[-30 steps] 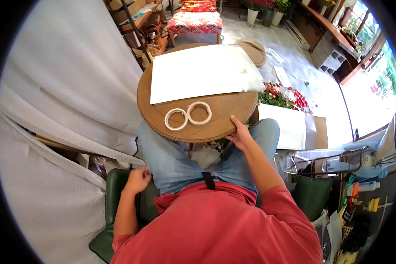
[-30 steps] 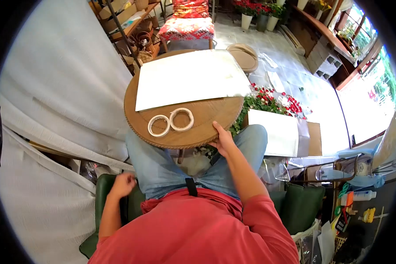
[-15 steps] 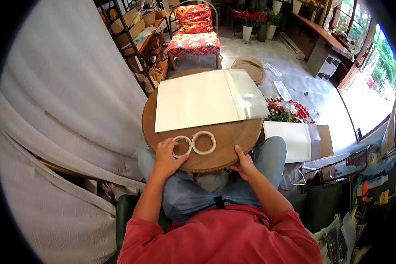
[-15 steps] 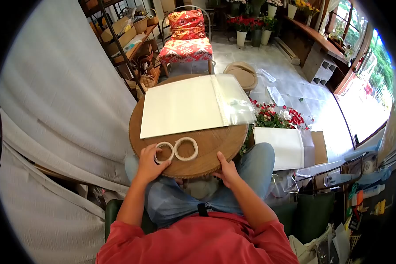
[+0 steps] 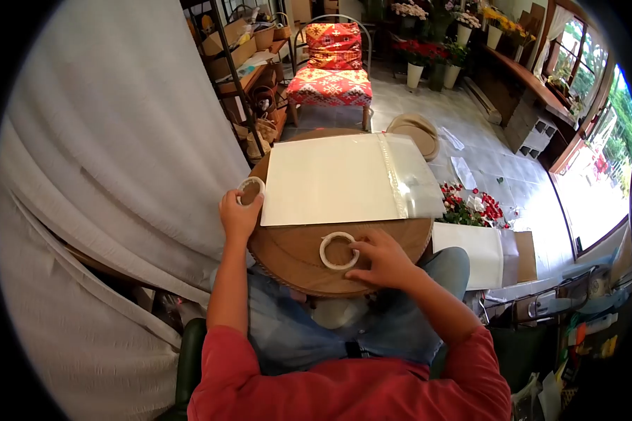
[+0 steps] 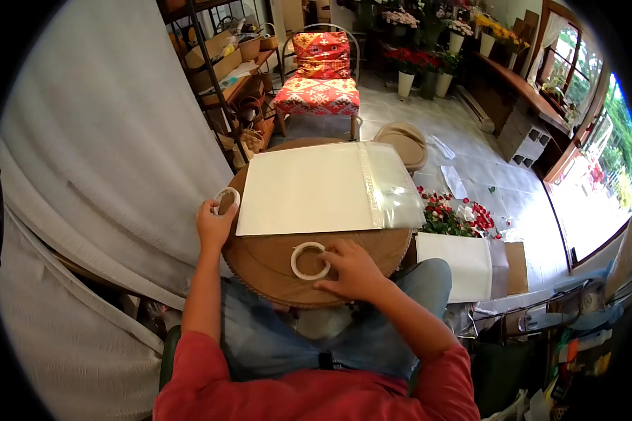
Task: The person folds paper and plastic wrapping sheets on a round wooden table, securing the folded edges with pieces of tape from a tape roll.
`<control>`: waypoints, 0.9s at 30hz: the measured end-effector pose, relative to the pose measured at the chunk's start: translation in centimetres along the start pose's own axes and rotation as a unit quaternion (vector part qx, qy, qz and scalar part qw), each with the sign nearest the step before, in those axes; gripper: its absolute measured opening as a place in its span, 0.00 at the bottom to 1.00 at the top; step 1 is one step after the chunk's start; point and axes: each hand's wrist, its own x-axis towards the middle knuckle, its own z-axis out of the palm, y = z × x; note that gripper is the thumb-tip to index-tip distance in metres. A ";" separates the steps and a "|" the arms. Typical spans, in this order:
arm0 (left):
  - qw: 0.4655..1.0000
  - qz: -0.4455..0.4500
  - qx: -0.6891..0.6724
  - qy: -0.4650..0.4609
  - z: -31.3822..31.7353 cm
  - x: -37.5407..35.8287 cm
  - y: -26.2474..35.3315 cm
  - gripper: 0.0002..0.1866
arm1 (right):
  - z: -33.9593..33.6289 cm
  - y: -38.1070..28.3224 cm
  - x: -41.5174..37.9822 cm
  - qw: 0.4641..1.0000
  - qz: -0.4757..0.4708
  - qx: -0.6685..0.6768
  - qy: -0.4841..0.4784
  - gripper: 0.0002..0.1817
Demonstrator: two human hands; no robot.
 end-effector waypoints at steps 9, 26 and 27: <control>0.996 -0.060 0.055 -0.039 3.7 1.8 -5.3 0.34 | 0.0 2.0 2.8 0.995 -0.073 -0.053 -0.029 0.40; 0.996 -0.062 -0.033 -0.056 5.2 0.1 -3.1 0.30 | 1.0 14.4 3.3 0.993 -0.007 -0.054 0.102 0.24; 0.996 -0.063 -0.025 -0.056 5.5 -0.2 -2.1 0.29 | 1.2 14.8 3.4 0.993 -0.019 -0.048 0.102 0.23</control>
